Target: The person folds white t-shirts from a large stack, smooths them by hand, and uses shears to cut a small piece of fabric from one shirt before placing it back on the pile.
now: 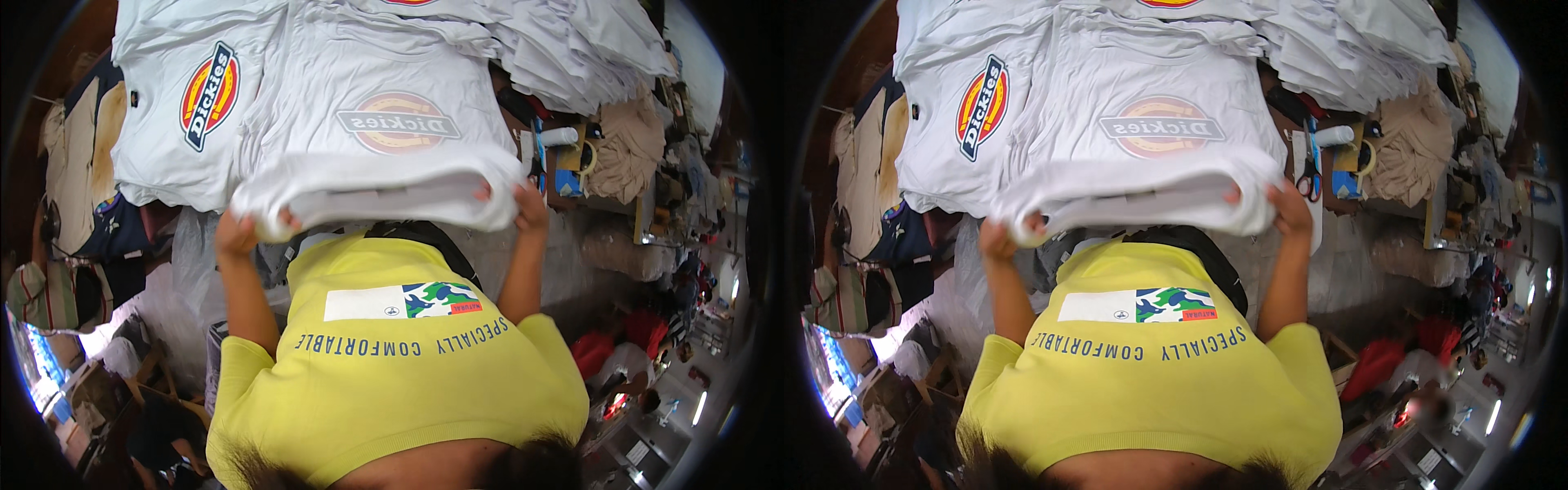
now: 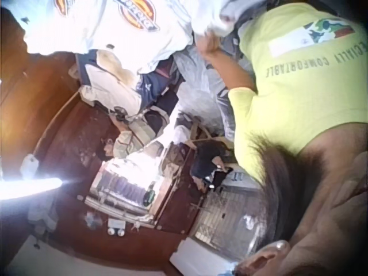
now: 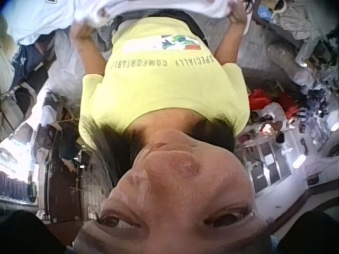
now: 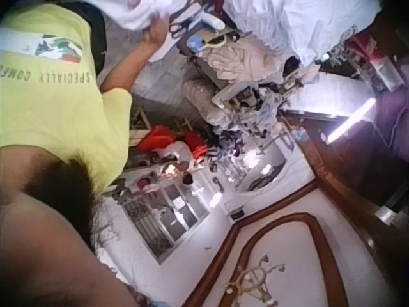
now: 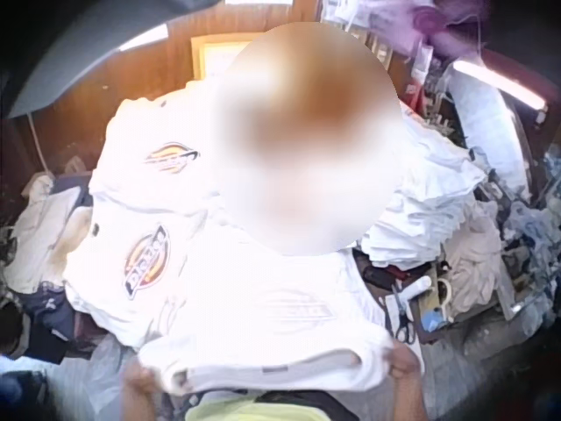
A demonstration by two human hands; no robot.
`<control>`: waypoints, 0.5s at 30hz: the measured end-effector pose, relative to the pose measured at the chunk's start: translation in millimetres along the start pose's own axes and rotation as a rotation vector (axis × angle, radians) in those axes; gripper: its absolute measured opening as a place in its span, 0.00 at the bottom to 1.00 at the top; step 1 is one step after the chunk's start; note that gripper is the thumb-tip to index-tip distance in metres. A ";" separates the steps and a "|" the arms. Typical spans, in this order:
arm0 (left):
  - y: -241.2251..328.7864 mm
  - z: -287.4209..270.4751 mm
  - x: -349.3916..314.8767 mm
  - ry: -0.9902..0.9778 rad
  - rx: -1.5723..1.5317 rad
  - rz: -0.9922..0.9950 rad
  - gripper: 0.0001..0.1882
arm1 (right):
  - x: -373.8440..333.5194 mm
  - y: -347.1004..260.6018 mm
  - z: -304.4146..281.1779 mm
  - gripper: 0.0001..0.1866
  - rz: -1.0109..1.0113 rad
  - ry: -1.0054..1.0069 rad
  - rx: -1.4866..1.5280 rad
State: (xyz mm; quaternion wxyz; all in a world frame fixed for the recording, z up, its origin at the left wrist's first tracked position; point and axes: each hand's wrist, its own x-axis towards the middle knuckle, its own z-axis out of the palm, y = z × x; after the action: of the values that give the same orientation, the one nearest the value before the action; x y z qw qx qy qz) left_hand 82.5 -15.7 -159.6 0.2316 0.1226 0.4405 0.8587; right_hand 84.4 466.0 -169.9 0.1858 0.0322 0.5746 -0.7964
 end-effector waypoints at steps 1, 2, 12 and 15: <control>2.7 -1.3 -27.0 0.065 0.036 0.072 0.37 | -29.3 -10.5 6.6 0.32 -0.071 0.141 0.117; 3.7 -5.0 -52.0 0.128 0.066 0.139 0.38 | -57.8 -4.8 -15.3 0.30 -0.257 -0.030 0.274; 43.9 -43.5 101.5 -0.144 -0.549 0.086 0.34 | 65.7 -56.8 -8.7 0.21 -0.215 -0.049 0.630; 14.8 -112.0 169.0 -0.028 -0.652 -0.102 0.29 | 163.5 -21.6 -48.3 0.23 0.070 -0.256 0.775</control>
State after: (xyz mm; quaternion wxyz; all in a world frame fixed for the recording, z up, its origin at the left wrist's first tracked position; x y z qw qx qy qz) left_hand -114.0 -16.0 -211.6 0.3073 0.0318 0.1445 0.9400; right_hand -82.5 474.3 -210.1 0.2569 0.0197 0.2029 -0.9447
